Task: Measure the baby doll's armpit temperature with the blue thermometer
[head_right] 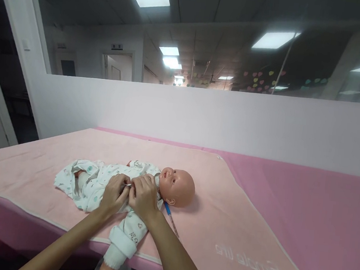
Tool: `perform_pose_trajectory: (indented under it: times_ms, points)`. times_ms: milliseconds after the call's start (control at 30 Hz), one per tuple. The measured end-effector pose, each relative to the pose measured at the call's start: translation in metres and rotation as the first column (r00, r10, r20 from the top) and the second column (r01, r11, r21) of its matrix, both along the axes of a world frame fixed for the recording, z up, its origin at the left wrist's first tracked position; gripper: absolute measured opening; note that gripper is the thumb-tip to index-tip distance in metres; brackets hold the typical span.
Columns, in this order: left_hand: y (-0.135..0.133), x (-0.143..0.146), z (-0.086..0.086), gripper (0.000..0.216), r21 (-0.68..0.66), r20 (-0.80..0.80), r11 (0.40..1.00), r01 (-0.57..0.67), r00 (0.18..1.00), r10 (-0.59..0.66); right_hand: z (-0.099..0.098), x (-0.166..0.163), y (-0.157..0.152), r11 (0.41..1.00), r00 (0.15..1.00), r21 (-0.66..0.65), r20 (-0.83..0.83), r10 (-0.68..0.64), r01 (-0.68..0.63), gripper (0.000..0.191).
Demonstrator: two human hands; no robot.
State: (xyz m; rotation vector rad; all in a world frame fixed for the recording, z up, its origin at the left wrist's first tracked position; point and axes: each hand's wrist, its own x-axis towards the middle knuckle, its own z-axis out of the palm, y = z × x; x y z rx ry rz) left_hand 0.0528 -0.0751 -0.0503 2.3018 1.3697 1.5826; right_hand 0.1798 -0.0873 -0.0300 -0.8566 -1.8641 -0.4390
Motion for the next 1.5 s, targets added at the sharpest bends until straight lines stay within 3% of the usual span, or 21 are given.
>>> perform_pose_trajectory:
  times_ms: [400, 1033, 1267, 1367, 1500]
  points:
    - [0.001, 0.003, 0.001, 0.022, -0.102, 0.207, 0.993, 0.058, 0.978, -0.036, -0.004, 0.0, 0.002, 0.999, 0.998, -0.025, 0.042, -0.044, 0.045, 0.008]
    - [0.001, 0.002, -0.002, 0.024, -0.078, 0.107, 0.997, 0.029, 0.994, -0.02, -0.008, -0.003, 0.002, 0.991, 0.99, -0.008, -0.043, -0.133, 0.133, 0.006]
    - [-0.004, -0.045, 0.009, 0.024, -0.129, -0.121, 0.991, 0.038, 0.991, -0.054, -0.006, -0.002, 0.001, 0.994, 0.995, 0.066, -0.047, -0.087, 0.09, 0.011]
    - [-0.002, -0.066, 0.002, 0.023, -0.165, -0.071, 0.979, 0.121, 0.988, -0.135, -0.005, -0.003, 0.0, 0.994, 0.996, 0.069, -0.054, -0.076, 0.08, 0.012]
    - [0.001, -0.072, -0.007, 0.02, -0.192, 0.052, 0.972, 0.135, 0.991, -0.127, -0.005, -0.003, 0.0, 0.995, 0.995, 0.055, -0.06, -0.074, 0.078, 0.011]
